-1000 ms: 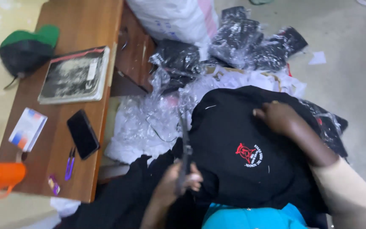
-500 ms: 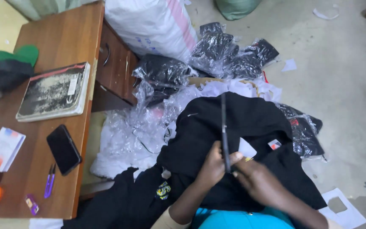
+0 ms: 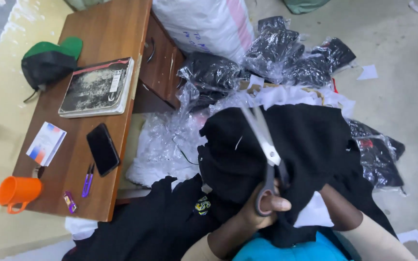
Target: Trimming excess white backing material from the inside of black hoodies using scissors.
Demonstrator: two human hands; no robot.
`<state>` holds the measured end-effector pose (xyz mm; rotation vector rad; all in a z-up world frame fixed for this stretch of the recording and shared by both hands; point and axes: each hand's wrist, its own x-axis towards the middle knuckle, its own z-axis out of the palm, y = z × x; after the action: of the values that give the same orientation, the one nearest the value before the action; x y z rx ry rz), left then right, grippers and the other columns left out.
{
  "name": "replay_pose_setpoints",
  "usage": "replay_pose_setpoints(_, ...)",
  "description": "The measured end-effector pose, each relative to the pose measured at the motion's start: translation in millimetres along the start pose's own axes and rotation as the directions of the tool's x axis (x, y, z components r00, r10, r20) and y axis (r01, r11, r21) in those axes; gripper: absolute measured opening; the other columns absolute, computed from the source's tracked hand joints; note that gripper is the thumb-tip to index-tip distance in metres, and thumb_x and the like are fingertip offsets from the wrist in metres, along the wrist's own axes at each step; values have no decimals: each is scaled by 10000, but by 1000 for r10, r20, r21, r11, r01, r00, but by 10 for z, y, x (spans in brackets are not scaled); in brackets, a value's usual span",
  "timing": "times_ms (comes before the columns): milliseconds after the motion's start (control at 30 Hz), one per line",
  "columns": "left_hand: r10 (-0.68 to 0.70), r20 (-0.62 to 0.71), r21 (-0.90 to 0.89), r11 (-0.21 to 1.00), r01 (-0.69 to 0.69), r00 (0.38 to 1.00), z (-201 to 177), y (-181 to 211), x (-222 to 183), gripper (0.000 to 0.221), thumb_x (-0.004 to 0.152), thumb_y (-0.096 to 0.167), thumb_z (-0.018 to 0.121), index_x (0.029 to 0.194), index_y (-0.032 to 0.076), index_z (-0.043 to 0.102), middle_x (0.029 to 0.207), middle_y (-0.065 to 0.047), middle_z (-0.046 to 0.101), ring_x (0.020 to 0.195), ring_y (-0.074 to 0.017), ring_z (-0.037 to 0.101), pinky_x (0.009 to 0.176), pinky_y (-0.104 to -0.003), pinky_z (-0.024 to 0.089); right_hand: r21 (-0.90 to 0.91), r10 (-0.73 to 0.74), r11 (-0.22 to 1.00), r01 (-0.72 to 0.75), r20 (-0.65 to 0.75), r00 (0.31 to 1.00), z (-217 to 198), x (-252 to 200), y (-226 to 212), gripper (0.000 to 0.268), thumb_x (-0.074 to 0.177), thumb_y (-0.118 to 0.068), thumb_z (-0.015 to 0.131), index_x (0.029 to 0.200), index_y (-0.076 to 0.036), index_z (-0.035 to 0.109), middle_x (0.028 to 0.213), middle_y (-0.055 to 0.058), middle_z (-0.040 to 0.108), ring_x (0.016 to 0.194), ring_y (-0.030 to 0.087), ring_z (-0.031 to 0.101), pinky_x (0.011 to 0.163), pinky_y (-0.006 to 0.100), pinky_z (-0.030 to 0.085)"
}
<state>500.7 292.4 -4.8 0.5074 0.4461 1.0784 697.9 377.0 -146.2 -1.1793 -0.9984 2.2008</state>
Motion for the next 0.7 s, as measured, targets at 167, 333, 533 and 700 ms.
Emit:
replay_pose_setpoints(167,436,-128,455,824,-338,891,-51,461,103,332,769,114,753,1069,10,656,1207,-176,634,1151,-284,588,1064,-413,428,-45,-149,987,156,127,981,9,-59,-87,440,957,-150,647,1314,106,678,1116,168,749,919,197,628,810,335,450)
replay_pose_setpoints(333,408,-361,572,807,-147,838,-511,300,336,240,899,-17,697,1121,38,624,692,48,504,554,-54,433,515,-232,337,-761,-799,279,586,154,581,464,-512,-598,227,880,-113,712,691,-66,597,563,37,547,462,198,478,489,366,407)
replay_pose_setpoints(533,710,-236,866,463,-188,664,98,699,269,191,872,-14,793,1006,21,662,867,-130,712,699,-182,712,469,-230,534,-996,-945,51,79,-22,328,687,-606,-992,230,978,-352,763,795,-255,664,578,-3,582,565,254,646,531,390,501)
replay_pose_setpoints(700,428,76,829,475,-295,901,887,717,184,242,945,24,687,1160,3,576,1085,-135,693,925,-223,697,855,-351,577,-507,-696,658,557,-126,707,768,-128,-1364,303,1019,-161,683,747,-58,598,640,-6,511,522,96,404,487,305,324)
